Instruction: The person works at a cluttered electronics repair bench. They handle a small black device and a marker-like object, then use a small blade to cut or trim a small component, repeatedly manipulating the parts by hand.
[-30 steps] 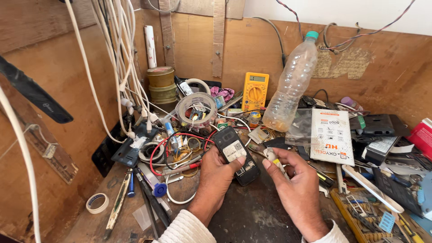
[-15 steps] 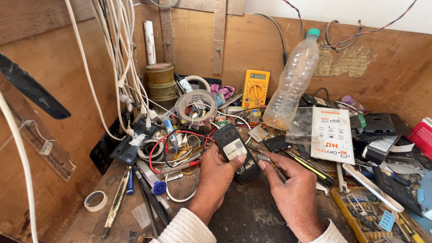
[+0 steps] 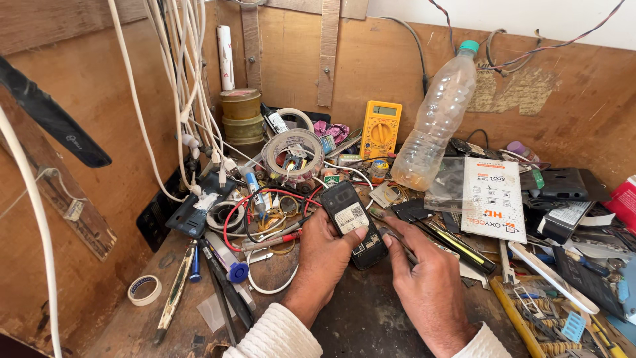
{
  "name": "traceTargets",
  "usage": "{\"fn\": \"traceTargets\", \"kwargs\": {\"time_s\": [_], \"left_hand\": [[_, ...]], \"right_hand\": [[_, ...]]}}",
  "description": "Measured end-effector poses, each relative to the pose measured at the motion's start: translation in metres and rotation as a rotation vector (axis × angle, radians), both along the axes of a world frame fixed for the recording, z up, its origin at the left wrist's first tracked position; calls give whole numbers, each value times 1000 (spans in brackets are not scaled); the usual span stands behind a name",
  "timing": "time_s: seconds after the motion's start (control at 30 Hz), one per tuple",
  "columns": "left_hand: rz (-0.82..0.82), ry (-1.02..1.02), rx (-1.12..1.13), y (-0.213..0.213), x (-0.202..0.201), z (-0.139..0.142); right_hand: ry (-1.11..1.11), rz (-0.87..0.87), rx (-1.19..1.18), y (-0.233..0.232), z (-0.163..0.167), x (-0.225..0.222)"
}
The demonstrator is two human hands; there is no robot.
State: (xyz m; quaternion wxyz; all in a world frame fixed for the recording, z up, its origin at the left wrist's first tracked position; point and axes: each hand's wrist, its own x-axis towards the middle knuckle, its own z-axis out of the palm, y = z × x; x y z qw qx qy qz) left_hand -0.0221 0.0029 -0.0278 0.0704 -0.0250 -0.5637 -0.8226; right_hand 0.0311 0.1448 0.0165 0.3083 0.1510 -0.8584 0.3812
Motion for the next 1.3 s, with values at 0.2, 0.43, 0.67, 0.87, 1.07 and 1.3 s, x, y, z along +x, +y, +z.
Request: {"fn": "traceTargets", "kwargs": {"time_s": [0.2, 0.43, 0.67, 0.87, 1.07, 1.3], "left_hand": [[14, -2, -9, 1, -2, -2], [-5, 4, -1, -1, -2, -2], [-13, -7, 0, 0, -2, 0], [74, 51, -92, 3, -1, -1], [119, 109, -121, 6, 0, -2], [128, 130, -239, 7, 7, 11]], "right_hand": [[-21, -147, 154, -4, -6, 2], [-397, 140, -406, 14, -18, -25], [-711, 163, -654, 27, -10, -27], [-454, 133, -736, 25, -10, -20], [-212, 81, -601, 27, -17, -22], [151, -86, -225, 22, -19, -14]]}}
